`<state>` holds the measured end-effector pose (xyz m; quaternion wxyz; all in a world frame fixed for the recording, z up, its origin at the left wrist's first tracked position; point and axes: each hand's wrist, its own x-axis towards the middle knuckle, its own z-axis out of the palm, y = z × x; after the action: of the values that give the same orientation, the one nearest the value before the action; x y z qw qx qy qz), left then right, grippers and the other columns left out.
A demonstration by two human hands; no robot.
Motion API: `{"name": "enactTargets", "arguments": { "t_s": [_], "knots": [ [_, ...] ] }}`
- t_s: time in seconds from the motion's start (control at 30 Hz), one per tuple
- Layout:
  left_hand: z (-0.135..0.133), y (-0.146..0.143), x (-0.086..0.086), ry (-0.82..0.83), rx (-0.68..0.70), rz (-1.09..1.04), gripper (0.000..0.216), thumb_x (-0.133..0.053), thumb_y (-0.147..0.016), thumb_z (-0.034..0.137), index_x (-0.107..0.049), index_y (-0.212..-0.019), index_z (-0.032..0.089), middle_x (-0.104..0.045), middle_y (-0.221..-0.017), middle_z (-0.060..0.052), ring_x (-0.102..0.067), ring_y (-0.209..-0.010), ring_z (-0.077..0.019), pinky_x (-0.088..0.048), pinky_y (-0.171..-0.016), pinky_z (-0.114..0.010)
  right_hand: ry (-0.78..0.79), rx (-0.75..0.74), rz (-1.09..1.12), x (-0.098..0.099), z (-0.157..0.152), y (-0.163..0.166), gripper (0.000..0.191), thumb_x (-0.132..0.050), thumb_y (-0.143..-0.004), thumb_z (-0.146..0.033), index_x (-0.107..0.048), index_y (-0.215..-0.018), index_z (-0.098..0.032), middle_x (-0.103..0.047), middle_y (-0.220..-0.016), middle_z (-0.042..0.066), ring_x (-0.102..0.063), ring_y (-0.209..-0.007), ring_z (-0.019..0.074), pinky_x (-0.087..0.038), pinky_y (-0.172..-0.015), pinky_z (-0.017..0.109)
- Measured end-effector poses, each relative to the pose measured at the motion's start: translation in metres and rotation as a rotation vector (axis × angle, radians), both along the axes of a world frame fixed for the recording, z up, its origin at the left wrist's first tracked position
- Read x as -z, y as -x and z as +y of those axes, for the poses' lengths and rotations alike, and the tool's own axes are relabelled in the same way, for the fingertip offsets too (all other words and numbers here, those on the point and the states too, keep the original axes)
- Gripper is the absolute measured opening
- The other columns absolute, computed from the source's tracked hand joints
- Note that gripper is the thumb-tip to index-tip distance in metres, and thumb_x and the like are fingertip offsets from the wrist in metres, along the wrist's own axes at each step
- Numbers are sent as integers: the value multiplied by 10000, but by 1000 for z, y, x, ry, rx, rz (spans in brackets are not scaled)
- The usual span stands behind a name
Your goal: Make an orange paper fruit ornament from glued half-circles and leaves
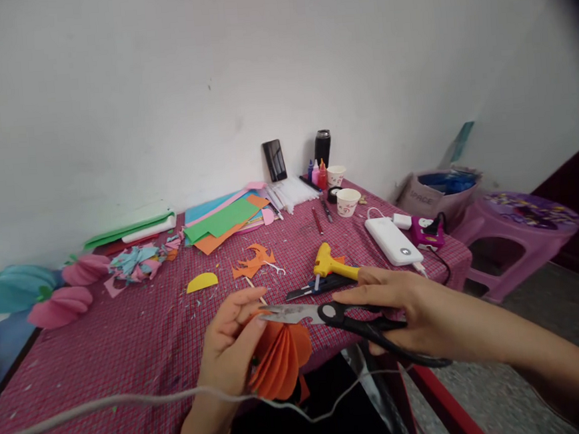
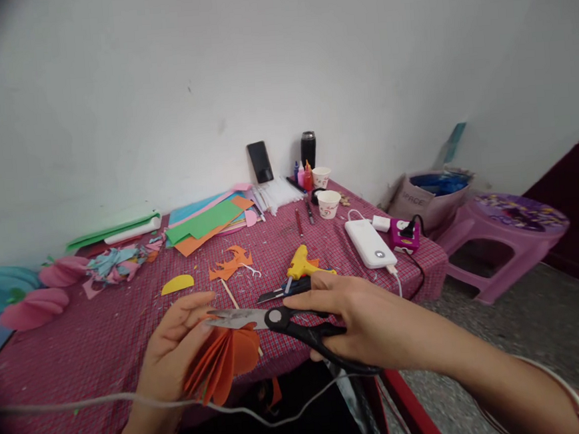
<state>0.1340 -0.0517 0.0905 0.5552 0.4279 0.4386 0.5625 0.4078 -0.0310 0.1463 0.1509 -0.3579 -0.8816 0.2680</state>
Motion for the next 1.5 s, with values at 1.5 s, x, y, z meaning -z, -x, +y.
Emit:
{"name": "enactTargets", "arguments": {
  "t_s": [1.5],
  "knots": [
    [8,67,-13,25,-152,-448,249,-883,-578,236,-677,-709,187,-685,-709,35,-631,-549,-93,-560,-578,-207,-196,327,-318,66,180,109,324,-595,-927,-272,-594,-1230,-157,-624,-1229,122,-627,-1059,255,-516,-896,407]
  ]
}}
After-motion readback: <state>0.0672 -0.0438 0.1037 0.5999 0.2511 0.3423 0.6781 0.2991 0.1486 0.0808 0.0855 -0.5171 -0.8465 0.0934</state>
